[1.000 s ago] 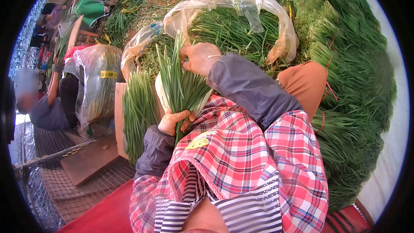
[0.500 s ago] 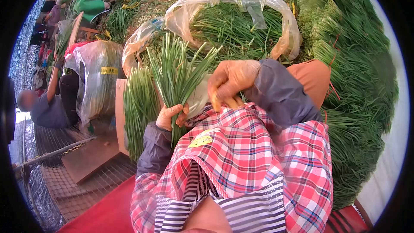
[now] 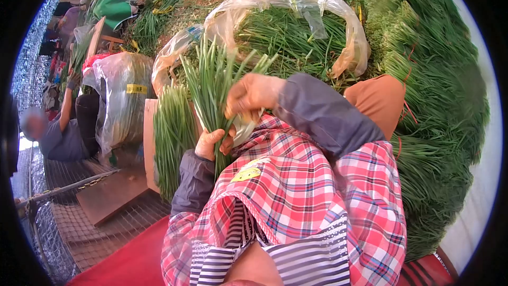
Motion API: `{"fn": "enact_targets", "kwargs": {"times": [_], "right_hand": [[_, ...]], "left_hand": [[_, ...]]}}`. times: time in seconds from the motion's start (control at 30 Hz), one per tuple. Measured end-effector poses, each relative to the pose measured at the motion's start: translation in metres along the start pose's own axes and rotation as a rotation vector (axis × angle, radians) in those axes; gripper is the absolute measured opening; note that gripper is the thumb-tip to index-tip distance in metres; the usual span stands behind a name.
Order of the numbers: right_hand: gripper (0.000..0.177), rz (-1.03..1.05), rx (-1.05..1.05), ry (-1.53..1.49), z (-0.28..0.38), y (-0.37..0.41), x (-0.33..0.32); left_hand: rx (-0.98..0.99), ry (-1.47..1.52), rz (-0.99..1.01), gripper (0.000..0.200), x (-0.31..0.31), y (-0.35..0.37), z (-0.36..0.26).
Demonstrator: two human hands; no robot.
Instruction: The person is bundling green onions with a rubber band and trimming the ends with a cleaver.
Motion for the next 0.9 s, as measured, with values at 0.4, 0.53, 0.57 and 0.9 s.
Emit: {"fn": "enact_targets", "kwargs": {"times": [0.4,0.53,0.57,0.9], "right_hand": [[0.034,-0.503,-0.111,0.486,0.026,0.018,-0.018],[0.042,-0.685,-0.205,1.138,0.019,-0.022,-0.02],[0.041,-0.666,-0.166,1.156,0.017,-0.027,-0.02],[0.024,-0.706,-0.188,1.059,0.009,-0.039,-0.02]], "left_hand": [[-0.027,-0.134,0.027,0.051,0.006,-0.009,0.002],[0.017,-0.173,0.073,0.052,0.019,-0.011,0.001],[0.011,-0.174,0.096,0.05,0.018,-0.011,0.001],[-0.007,-0.127,0.094,0.047,0.017,-0.013,0.003]]}}
Point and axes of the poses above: each hand's wrist, its own y-axis away from the middle knuckle, its own x-axis out of the palm, z = x × y, the point moved 2 cm from there along -y, towards the middle knuckle, and after that the axes turned 2 degrees about y, right-handed, at the moved point
